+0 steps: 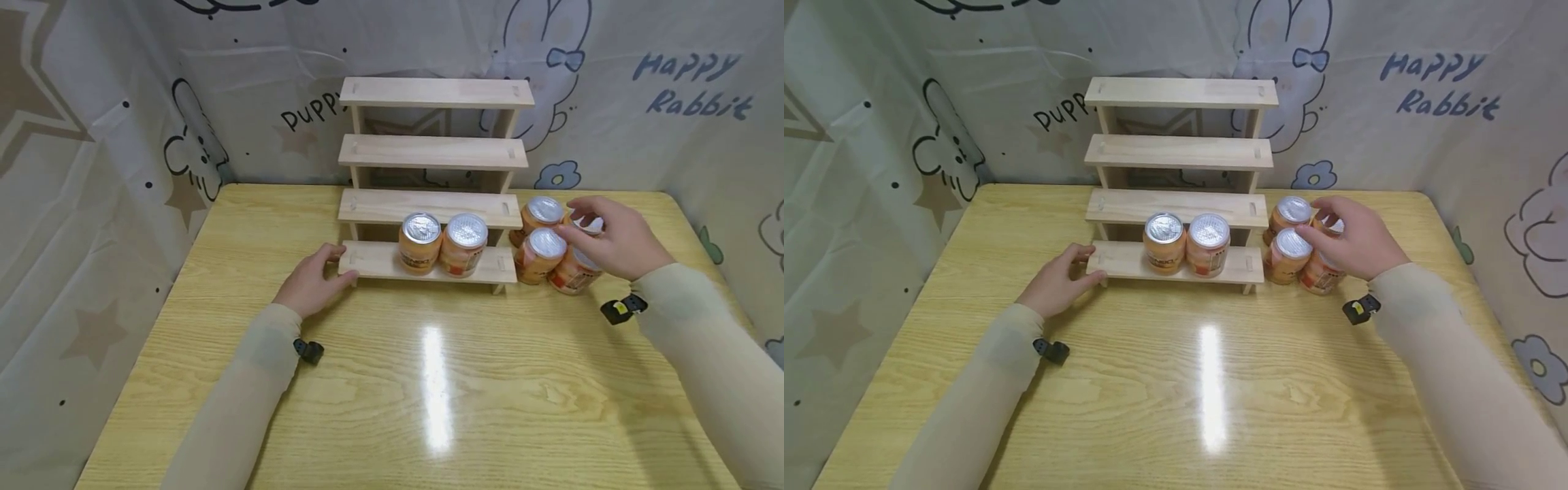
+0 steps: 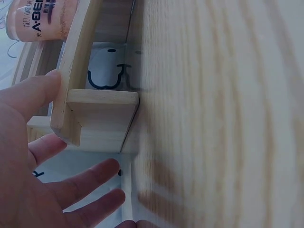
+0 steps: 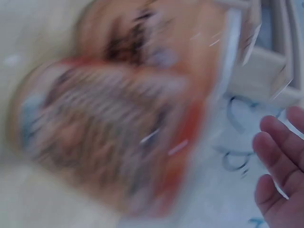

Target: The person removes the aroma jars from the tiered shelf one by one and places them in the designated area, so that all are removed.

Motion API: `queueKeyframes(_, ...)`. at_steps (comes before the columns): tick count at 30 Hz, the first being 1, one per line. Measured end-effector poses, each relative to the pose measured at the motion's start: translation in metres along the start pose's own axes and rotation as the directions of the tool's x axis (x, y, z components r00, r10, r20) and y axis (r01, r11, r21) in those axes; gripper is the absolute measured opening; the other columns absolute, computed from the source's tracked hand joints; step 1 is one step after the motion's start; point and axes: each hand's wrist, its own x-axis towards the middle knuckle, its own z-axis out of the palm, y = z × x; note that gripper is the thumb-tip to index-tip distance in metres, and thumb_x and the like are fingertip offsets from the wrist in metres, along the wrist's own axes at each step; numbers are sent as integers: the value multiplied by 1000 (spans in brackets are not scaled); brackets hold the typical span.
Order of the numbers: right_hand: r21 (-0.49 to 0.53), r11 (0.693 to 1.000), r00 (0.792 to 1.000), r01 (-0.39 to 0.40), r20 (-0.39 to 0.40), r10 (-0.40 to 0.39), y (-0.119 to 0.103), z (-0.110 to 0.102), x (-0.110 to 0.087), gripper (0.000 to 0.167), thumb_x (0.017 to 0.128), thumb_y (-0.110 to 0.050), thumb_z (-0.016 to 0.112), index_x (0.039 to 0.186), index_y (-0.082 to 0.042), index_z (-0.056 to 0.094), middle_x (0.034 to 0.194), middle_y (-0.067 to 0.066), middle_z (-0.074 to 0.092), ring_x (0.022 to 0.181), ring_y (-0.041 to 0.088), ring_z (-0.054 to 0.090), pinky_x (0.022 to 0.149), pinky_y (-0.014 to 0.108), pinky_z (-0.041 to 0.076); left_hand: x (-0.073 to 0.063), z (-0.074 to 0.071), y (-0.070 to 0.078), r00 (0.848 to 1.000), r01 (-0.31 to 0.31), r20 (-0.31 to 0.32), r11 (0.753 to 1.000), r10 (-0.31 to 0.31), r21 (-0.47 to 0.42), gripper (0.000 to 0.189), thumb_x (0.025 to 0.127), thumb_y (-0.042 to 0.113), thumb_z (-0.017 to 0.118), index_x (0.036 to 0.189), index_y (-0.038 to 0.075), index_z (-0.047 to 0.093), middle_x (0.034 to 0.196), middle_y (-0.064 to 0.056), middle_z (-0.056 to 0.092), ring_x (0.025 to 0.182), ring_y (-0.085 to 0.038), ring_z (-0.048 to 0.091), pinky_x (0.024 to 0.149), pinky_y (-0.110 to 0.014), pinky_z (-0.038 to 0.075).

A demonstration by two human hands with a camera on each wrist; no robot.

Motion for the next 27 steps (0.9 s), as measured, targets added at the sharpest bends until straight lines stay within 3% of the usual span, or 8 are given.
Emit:
queueKeyframes(7, 58, 994, 987, 93, 129, -100, -44, 7, 19, 67, 94, -43, 70, 147, -8, 47, 127, 16, 58, 111, 33, 56, 87, 54, 48, 1, 1, -1, 1000, 2, 8, 1000, -2, -5, 73, 92, 68, 57, 150, 27, 42, 153, -4, 46, 142, -31, 40, 112, -56, 36)
queueKeyframes(14, 42, 983, 964, 180, 191, -184, -79, 23, 35, 84, 87, -52, 75, 151, -8, 42, 131, 11, 57, 118, 29, 54, 92, 53, 48, 2, -1, -1, 1000, -5, 5, 1000, 5, -2, 74, 92, 69, 57, 150, 25, 42, 152, -6, 47, 141, -31, 42, 112, -56, 37)
queueKeyframes(17, 39, 978, 951, 205, 228, -209, -88, 31, 43, 89, 85, -55, 76, 152, -9, 40, 130, 11, 57, 117, 28, 55, 91, 50, 50, 2, -2, -1, 1000, -3, -5, 1000, 3, 1, 75, 91, 70, 57, 150, 25, 43, 152, -5, 47, 141, -31, 42, 112, -56, 37)
queueKeyframes(21, 46, 976, 936, 214, 276, -218, -96, 43, 51, 93, 83, -58, 77, 153, -9, 39, 134, 10, 56, 121, 27, 55, 99, 50, 47, 2, -4, 0, 1000, -8, -18, 1000, 8, 0, 74, 92, 69, 57, 150, 25, 43, 152, -6, 47, 142, -32, 41, 112, -57, 36)
queueKeyframes(27, 3, 980, 942, 201, 273, -195, -101, 55, 51, 93, 80, -61, 78, 148, -8, 45, 142, 9, 54, 127, 27, 53, 107, 50, 43, 2, -1, -1, 1000, -1, -7, 1000, 1, -8, 73, 92, 68, 58, 149, 26, 43, 150, -6, 49, 142, -32, 41, 113, -56, 35)
